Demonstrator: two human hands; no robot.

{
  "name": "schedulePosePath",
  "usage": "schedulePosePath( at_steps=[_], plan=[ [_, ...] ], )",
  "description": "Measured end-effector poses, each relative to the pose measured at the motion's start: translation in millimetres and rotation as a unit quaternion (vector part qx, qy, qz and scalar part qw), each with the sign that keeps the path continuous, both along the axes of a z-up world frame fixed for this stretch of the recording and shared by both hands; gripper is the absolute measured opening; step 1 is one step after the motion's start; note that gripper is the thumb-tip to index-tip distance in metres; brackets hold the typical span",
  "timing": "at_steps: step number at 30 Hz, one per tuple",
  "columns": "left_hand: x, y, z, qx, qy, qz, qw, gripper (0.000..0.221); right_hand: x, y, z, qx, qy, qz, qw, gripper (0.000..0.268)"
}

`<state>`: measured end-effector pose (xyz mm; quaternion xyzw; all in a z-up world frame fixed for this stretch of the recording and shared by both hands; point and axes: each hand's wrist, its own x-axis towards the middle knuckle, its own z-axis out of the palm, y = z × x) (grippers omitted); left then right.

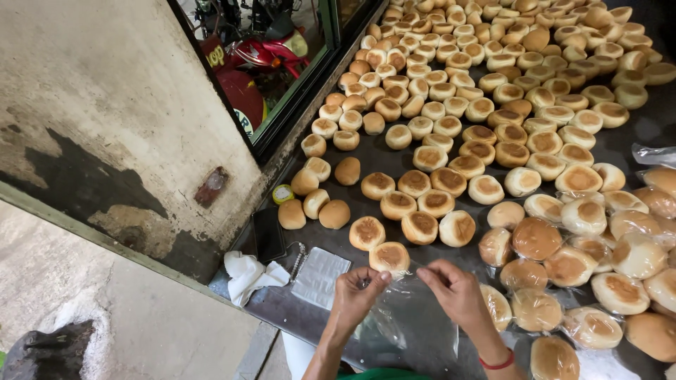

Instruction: The person packages bread rolls by inserting them into plastic bags by hand, walks to another table to retrieve additional plastic bags, and resumes bagging the rolls on the table.

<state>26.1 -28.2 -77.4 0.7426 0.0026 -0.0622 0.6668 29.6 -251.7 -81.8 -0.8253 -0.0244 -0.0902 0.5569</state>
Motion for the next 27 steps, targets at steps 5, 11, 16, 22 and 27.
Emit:
schedulePosePath(
  at_steps=[5, 11, 16, 22, 27],
  plan=[
    [-5, -20, -11, -0.084, 0.001, 0.02, 0.996, 0.016, -17, 30, 37, -0.235, -0.313, -0.124, 0.912, 0.036],
    [-6, -14, -63, -0.378, 0.078, -0.044, 0.921, 0.012, -2, 32, -27, 0.043, -0.178, 0.083, 0.98, 0.01],
    [-11, 9, -22, -0.384, 0.016, 0.068, 0.921, 0.008, 44, 41, -91, 0.015, -0.15, 0.048, 0.987, 0.022],
    [-28, 25, 35, -0.096, -0.14, 0.254, 0.952, 0.016, 63, 74, -82, -0.38, -0.273, 0.184, 0.864, 0.079],
    [-34, 50, 5, 0.139, -0.293, 0.198, 0.925, 0.02, 90, 54, -92, -0.367, -0.136, 0.108, 0.914, 0.072]
  ],
)
